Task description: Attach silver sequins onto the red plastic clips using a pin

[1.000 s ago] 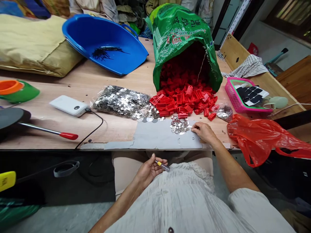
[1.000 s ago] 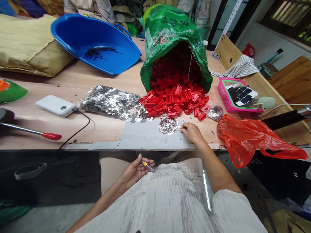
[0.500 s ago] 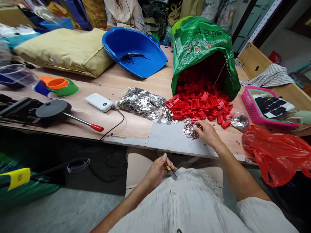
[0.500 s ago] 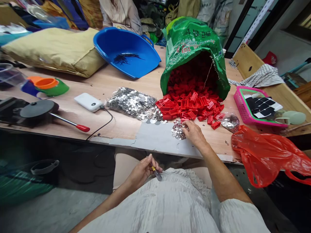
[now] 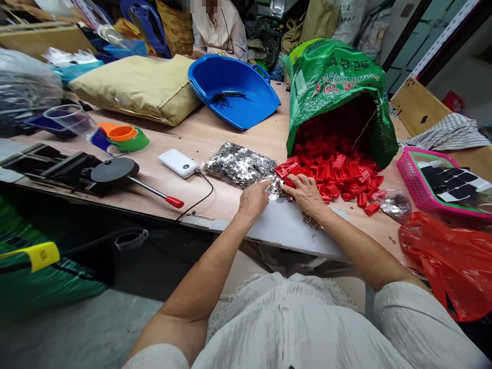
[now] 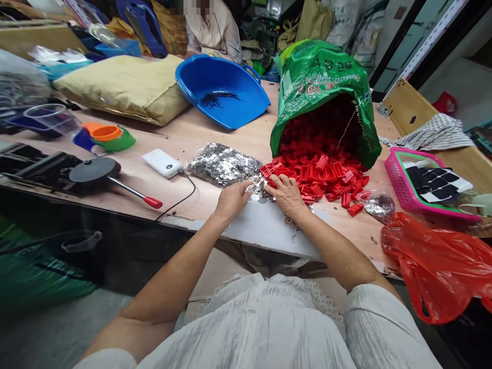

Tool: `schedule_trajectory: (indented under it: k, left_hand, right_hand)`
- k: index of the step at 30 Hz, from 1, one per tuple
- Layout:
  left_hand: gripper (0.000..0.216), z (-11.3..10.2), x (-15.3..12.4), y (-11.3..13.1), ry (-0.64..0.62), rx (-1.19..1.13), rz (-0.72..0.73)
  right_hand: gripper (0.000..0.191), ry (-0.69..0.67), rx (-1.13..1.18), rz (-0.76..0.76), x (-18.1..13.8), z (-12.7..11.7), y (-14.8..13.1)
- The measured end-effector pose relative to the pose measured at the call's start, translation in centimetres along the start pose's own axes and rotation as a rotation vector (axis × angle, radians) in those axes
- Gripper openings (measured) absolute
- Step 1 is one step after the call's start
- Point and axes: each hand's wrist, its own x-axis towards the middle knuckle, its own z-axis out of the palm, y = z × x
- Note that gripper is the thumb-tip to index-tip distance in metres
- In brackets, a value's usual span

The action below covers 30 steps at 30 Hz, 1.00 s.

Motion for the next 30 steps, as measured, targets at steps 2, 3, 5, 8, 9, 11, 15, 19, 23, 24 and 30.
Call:
schedule_trajectory:
  k: [2, 3, 5, 8, 9, 11, 15, 19, 23, 24, 30]
  left_hand:
    - [0.037, 0.5, 1.1, -0.3, -0.020, 0.044, -0.030]
    - [0.035, 0.8, 1.5, -0.4, -0.020, 0.057, -0.050]
    - [0.030, 1.1, 2.2, -0.8, -0.018, 0.077, -0.087]
    - [0.024, 1.2, 2.8, -1.4, -0.016, 0.099, -0.114]
    - [0.023, 1.1, 3.0, -1.5, -0.011, 0.102, -0.117]
    - [0.024, 0.8, 3.3, -1.7, 0.006, 0.100, -0.119]
    - [0.028, 0.3, 3.5, -1.6, 0.031, 0.075, -0.087]
    - [0.033, 0.7, 3.3, -1.1, 0.014, 0.052, -0.027]
    - [0.021, 1.2, 3.3, -1.0, 0.009, 0.051, -0.047]
    - [0.020, 1.1, 3.4, -1.0, 0.016, 0.046, -0.054]
    - [0.022, -0.1, 4.0, -1.2, 0.101, 0.009, -0.064]
  right_hand:
    - [0.033, -0.008, -0.036, 0.014, 0.3, 0.4, 0.7]
    - [0.031, -0.010, -0.050, 0.027, 0.4, 0.6, 1.1]
    - [0.030, -0.012, -0.048, 0.056, 0.6, 0.9, 1.6]
    - [0.033, -0.016, -0.010, 0.087, 0.6, 1.0, 1.9]
    - [0.034, -0.016, -0.004, 0.091, 0.6, 1.0, 1.9]
    - [0.034, -0.013, -0.003, 0.094, 0.5, 0.9, 1.7]
    - [0.035, 0.028, 0.027, 0.094, 0.0, 0.5, 0.7]
    - [0.044, 0.101, 0.164, 0.120, -0.6, 0.6, -1.9]
    - [0.051, 0.098, 0.312, 0.078, -0.6, 1.4, -4.4]
    - [0.052, 0.077, 0.334, 0.086, -0.6, 1.8, -4.7]
    - [0.054, 0.034, 0.395, 0.219, -0.3, 3.8, -4.2]
